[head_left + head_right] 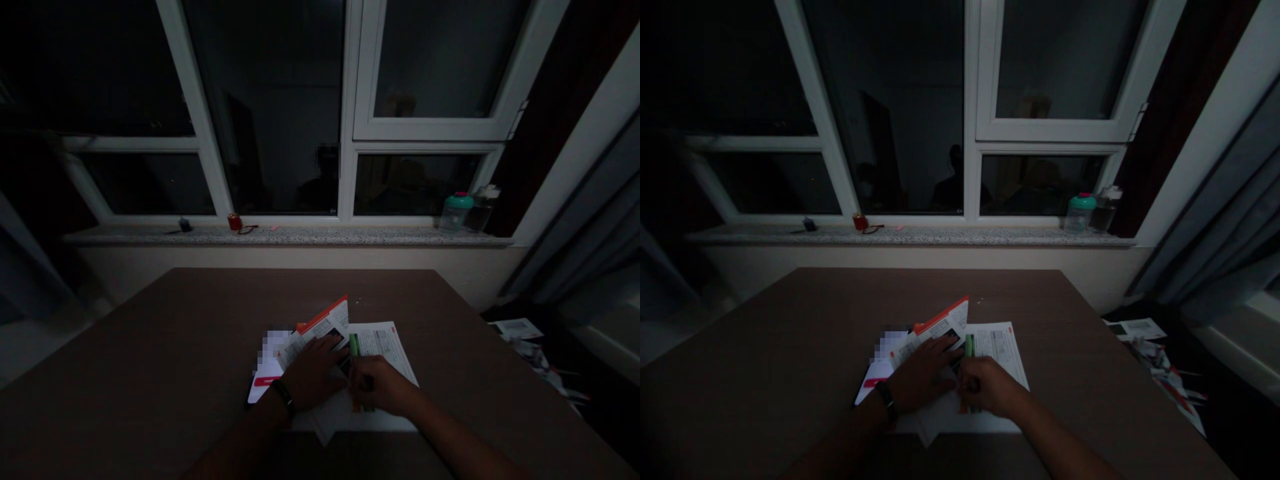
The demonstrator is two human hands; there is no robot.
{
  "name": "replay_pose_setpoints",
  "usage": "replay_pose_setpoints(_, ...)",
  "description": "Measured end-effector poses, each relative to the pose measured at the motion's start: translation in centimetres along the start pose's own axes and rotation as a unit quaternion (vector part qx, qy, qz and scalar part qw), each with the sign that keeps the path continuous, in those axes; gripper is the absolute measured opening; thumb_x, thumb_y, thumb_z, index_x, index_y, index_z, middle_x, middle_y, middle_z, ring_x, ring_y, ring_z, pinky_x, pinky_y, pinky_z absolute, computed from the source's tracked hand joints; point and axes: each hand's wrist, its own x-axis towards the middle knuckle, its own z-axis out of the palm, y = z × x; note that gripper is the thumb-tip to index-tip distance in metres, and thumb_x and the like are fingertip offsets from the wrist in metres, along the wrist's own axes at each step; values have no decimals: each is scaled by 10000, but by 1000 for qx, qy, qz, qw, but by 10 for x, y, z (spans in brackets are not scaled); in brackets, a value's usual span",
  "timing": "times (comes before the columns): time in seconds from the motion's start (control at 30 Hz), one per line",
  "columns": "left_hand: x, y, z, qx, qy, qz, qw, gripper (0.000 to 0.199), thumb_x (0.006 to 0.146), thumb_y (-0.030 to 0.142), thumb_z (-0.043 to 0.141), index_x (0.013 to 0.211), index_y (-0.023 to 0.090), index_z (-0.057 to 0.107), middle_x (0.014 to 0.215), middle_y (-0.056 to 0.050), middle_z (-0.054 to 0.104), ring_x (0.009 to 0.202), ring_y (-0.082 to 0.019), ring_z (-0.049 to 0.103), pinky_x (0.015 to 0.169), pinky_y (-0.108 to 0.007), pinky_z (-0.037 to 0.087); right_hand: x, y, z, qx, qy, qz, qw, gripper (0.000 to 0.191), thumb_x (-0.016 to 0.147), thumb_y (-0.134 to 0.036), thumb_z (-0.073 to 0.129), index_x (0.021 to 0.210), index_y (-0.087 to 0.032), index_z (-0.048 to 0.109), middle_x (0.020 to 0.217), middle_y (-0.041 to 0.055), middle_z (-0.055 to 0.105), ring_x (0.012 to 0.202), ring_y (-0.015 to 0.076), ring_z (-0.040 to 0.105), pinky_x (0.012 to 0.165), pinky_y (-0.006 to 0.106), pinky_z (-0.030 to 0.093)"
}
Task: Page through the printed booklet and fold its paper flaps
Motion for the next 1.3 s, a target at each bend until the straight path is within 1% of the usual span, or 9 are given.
replay_pose_setpoints(0.07, 0, 0, 0, 0, 2, 0, 1000, 587, 851, 332, 676, 1387, 289, 442, 1500, -70, 370, 1376, -316, 314, 1127, -528, 255, 0, -1, 0, -5, 9, 12, 1000, 157, 679, -40, 601, 694, -186, 544, 660, -46, 539, 591, 105, 491, 536, 190, 332)
replay_pose_setpoints(0.23, 0, 0, 0, 6, 21, 1, 1000, 584, 854, 342, 675, 1387, 286, 444, 1480, -76, 394, 1354, -307, 344, 1112, -514, 282, 5, -2, 0, -22, 103, 48, 993, 188, 712, -34, 586, 672, -188, 485, 657, -45, 526, 617, 111, 490, 561, 200, 331)
replay_pose_setpoints(0.47, 1, 1, 0, 9, 27, 5, 1000, 577, 855, 346, 688, 1380, 273, 460, 1469, -82, 411, 1349, -302, 355, 1112, -501, 292, -1, -4, -1, 49, -24, -8, 998, 178, 688, -109, 699, 669, -182, 538, 692, -43, 568, 587, 98, 507, 530, 187, 342)
replay_pose_setpoints(0.53, 1, 1, -1, 7, 27, 3, 1000, 567, 857, 342, 688, 1374, 269, 467, 1470, -84, 412, 1350, -304, 356, 1111, -502, 297, -2, -5, -2, 53, -33, -4, 998, 201, 669, -124, 725, 665, -181, 532, 707, -41, 578, 592, 99, 510, 530, 187, 346)
replay_pose_setpoints(0.7, 0, 1, 0, 5, 13, -2, 1000, 595, 855, 318, 687, 1393, 264, 439, 1489, -92, 389, 1371, -307, 333, 1124, -524, 272, 3, -4, -1, -3, 77, 53, 996, 168, 713, -53, 625, 706, -187, 524, 668, -50, 548, 616, 108, 505, 554, 193, 340)
replay_pose_setpoints(0.77, 1, 0, 1, 9, 13, -2, 1000, 606, 851, 304, 688, 1398, 266, 431, 1495, -93, 379, 1376, -306, 327, 1127, -527, 267, 5, -2, 0, -12, 99, 61, 993, 167, 720, -50, 612, 713, -189, 521, 654, -54, 531, 610, 107, 495, 553, 195, 334)
replay_pose_setpoints(0.97, 1, -1, 2, 4, 20, 7, 1000, 559, 869, 313, 669, 1382, 283, 449, 1489, -79, 387, 1372, -298, 332, 1128, -516, 266, 0, -1, -1, 30, -20, 13, 999, 168, 693, -88, 679, 685, -184, 542, 689, -51, 562, 588, 96, 500, 530, 185, 337)
replay_pose_setpoints(1.03, 0, 0, 1, 5, 18, 6, 1000, 566, 869, 305, 668, 1388, 283, 444, 1491, -77, 383, 1374, -297, 327, 1129, -513, 264, -2, -3, -2, 39, -30, 5, 999, 184, 686, -110, 706, 682, -182, 537, 727, -42, 587, 609, 99, 519, 537, 185, 349)
replay_pose_setpoints(1.3, 0, 0, 1, 11, 11, 3, 1000, 627, 842, 322, 694, 1405, 289, 418, 1491, -81, 377, 1365, -305, 329, 1127, -516, 266, 6, -5, -2, -43, 93, 50, 993, 202, 704, -9, 598, 736, -192, 519, 755, -30, 557, 674, 122, 526, 591, 208, 368)
